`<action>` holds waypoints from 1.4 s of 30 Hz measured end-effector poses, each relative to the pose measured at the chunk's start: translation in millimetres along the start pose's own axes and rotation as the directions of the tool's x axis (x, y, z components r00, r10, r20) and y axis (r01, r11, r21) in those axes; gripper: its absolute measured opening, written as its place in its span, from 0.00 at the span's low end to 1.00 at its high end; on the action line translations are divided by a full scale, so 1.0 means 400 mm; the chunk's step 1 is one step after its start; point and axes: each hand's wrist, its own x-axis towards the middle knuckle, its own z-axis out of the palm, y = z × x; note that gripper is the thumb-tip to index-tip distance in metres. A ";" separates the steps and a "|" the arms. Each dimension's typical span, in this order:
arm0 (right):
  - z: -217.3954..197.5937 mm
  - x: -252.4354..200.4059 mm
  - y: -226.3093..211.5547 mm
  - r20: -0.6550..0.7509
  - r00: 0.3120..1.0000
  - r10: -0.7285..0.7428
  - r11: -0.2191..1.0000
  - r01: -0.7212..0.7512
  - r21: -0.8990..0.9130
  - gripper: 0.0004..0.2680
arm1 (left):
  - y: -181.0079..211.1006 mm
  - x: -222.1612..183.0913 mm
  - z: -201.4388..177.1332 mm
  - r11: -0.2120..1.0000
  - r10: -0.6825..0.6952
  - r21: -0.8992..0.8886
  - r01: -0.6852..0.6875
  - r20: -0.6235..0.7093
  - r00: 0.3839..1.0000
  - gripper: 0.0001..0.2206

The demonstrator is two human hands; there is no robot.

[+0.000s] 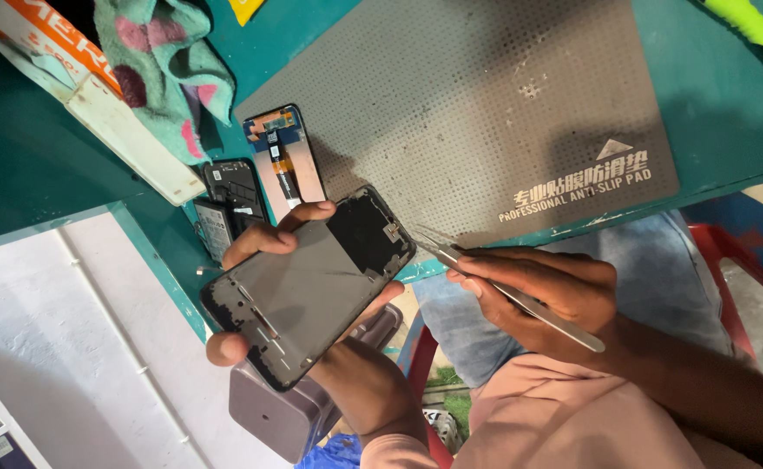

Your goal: The person disassembles a mobile phone using a metal pry tool, applies liquid from a bottle to the internal chassis, and uses tweezers to manipulate small internal components.

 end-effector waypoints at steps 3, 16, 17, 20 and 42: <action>0.004 -0.002 0.001 -0.013 1.000 0.009 1.000 -0.009 0.006 0.09 | 0.004 0.002 -0.005 1.000 -0.008 0.010 0.007 0.019 1.000 0.37; 0.007 -0.007 0.007 -0.012 1.000 -0.011 0.998 0.010 -0.054 0.09 | -0.011 -0.024 -0.029 0.994 0.052 0.097 -0.047 -0.049 0.997 0.38; 0.006 -0.008 0.009 -0.005 1.000 -0.008 0.999 0.008 -0.053 0.09 | -0.008 -0.020 -0.024 0.996 0.042 0.084 -0.038 -0.043 0.998 0.38; 0.006 -0.012 0.013 0.000 1.000 -0.006 0.999 0.006 -0.050 0.09 | 0.008 -0.010 -0.008 0.999 -0.025 0.035 0.025 0.014 1.000 0.37; 0.016 -0.004 -0.015 0.012 0.999 0.030 0.999 -0.029 -0.037 0.12 | -0.006 0.005 0.002 1.000 0.019 -0.015 -0.018 0.050 0.999 0.35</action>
